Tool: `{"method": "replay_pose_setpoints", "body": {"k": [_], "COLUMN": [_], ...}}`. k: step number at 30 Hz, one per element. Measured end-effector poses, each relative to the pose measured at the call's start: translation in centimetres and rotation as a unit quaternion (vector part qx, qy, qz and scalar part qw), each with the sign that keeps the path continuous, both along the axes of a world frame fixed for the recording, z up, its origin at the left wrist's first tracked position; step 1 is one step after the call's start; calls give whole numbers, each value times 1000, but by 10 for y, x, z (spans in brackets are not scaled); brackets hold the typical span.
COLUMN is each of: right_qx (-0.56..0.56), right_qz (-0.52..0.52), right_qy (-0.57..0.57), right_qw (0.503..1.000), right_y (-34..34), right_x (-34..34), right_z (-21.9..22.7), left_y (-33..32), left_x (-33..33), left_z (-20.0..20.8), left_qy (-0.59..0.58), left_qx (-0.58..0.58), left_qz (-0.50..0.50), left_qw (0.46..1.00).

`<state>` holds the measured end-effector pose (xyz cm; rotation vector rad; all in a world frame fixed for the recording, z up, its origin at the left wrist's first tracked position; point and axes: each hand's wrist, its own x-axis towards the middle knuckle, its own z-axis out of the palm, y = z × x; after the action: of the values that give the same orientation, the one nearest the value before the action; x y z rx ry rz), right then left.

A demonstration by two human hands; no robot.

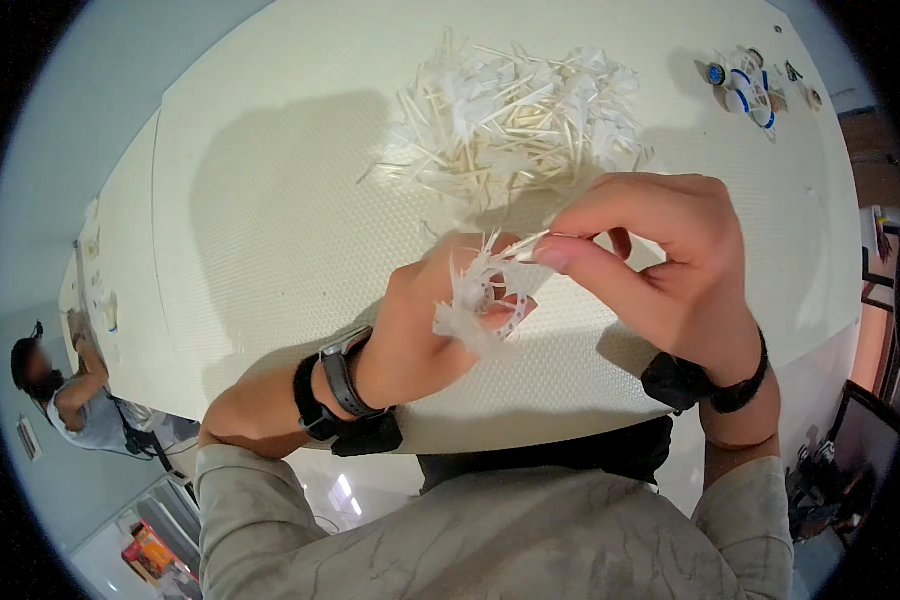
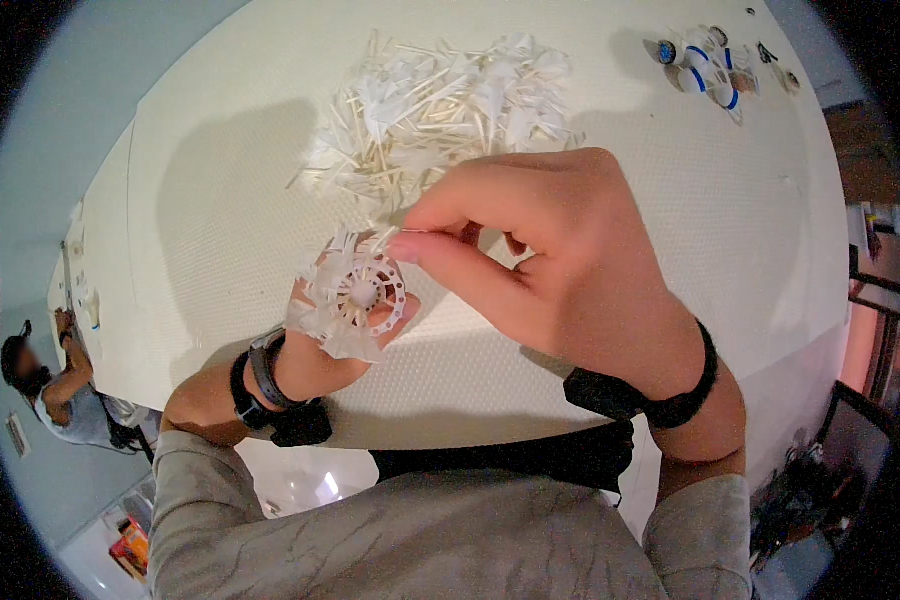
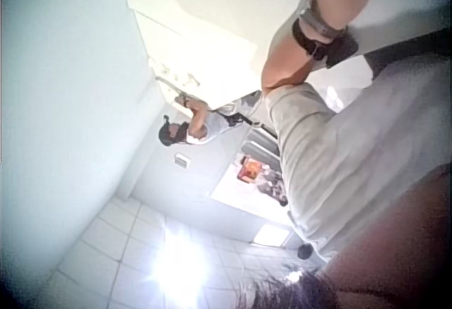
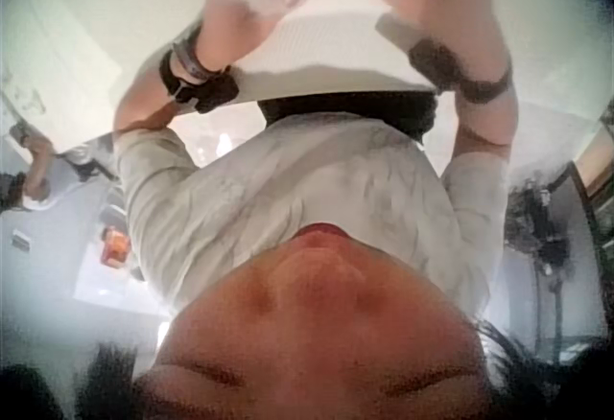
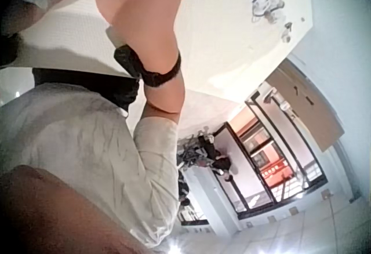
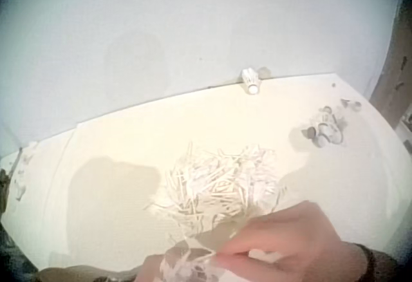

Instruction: The person inserts white feathers one by one into the holes of a plastic shuttlecock base, then pushes and adjusts them by hand to form the skirt.

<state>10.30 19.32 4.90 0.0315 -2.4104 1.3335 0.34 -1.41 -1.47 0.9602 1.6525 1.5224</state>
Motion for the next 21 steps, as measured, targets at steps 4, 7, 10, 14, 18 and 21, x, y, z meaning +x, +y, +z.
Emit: {"method": "replay_pose_setpoints", "body": {"k": [4, 7, 10, 14, 18, 21], "right_qx": [-7, 9, 3, 3, 23, 26], "right_qz": [5, -1, -3, 4, 10, 10], "right_qy": [5, 12, 19, 27, 44, 50], "right_qw": [1000, 1000, 1000, 1000, 999, 998], "right_y": [0, 0, -1, -2, -1, -1], "right_x": [-2, 0, 0, -1, 0, 0], "right_z": [-2, 1, 2, -2, -1, -1], "left_y": [1, -1, -1, 0, 0, 1], "left_x": [-4, -9, -10, -8, -9, -9], "left_z": [1, 0, 1, 6, 4, 7], "left_qy": [177, 248, 258, 236, 198, 229], "left_qx": [10, -5, -15, -37, -32, -18], "left_qz": [-20, -43, -63, -72, -82, -93], "left_qw": [984, 968, 964, 968, 976, 969]}}
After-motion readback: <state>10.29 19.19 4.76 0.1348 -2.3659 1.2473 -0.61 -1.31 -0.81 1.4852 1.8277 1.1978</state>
